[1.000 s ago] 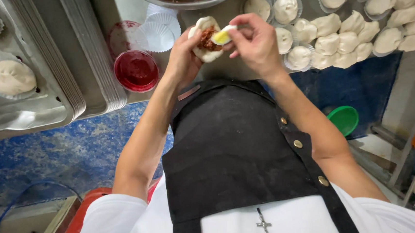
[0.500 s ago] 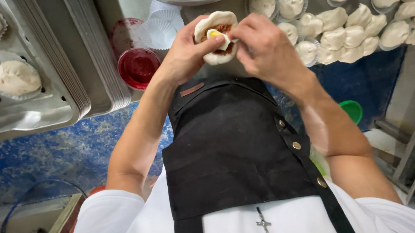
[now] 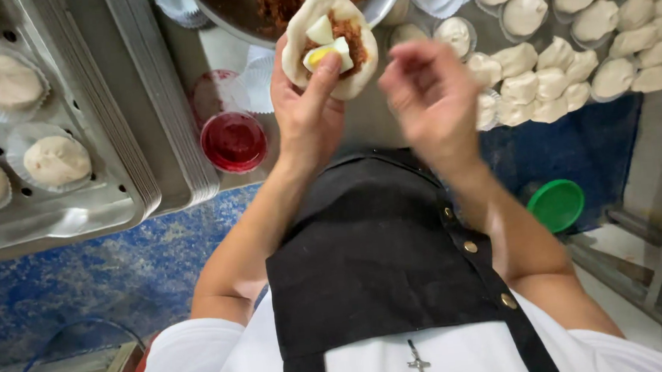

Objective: Preparing steamed buns by filling dough with meat and hard-boiled eggs and folding them into shape.

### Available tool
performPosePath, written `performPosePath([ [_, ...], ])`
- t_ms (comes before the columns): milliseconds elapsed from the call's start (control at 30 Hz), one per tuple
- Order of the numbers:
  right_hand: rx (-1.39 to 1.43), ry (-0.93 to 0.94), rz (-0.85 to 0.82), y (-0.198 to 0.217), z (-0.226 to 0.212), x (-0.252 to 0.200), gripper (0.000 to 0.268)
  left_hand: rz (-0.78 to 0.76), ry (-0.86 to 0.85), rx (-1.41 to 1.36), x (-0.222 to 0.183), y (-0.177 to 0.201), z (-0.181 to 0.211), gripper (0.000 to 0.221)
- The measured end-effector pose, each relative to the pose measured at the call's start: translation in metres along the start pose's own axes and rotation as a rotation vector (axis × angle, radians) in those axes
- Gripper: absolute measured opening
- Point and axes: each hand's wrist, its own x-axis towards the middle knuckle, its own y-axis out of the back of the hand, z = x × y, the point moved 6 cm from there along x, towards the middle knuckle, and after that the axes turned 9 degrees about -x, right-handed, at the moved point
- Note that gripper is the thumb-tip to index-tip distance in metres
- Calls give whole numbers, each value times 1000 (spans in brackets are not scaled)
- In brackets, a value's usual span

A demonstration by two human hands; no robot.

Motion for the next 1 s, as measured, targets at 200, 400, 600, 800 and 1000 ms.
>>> performPosePath([
  [200,-101,165,33,-5,5,-8,13,5,-230,346,-5,3,-10,52],
  [400,286,-183,-127,7,10,11,28,-90,-128,470,-10,-12,-8,50],
  [600,-340,154,-56,24,-1,3,13,-125,-71,569,-10,-20,-3,48],
  [800,262,-172,-264,24,-2,25,33,-214,50,492,-6,-25,-2,51],
  [1000,-429,545,-210,32,-39,24,18,-222,128,627,-1,-23,1,48],
])
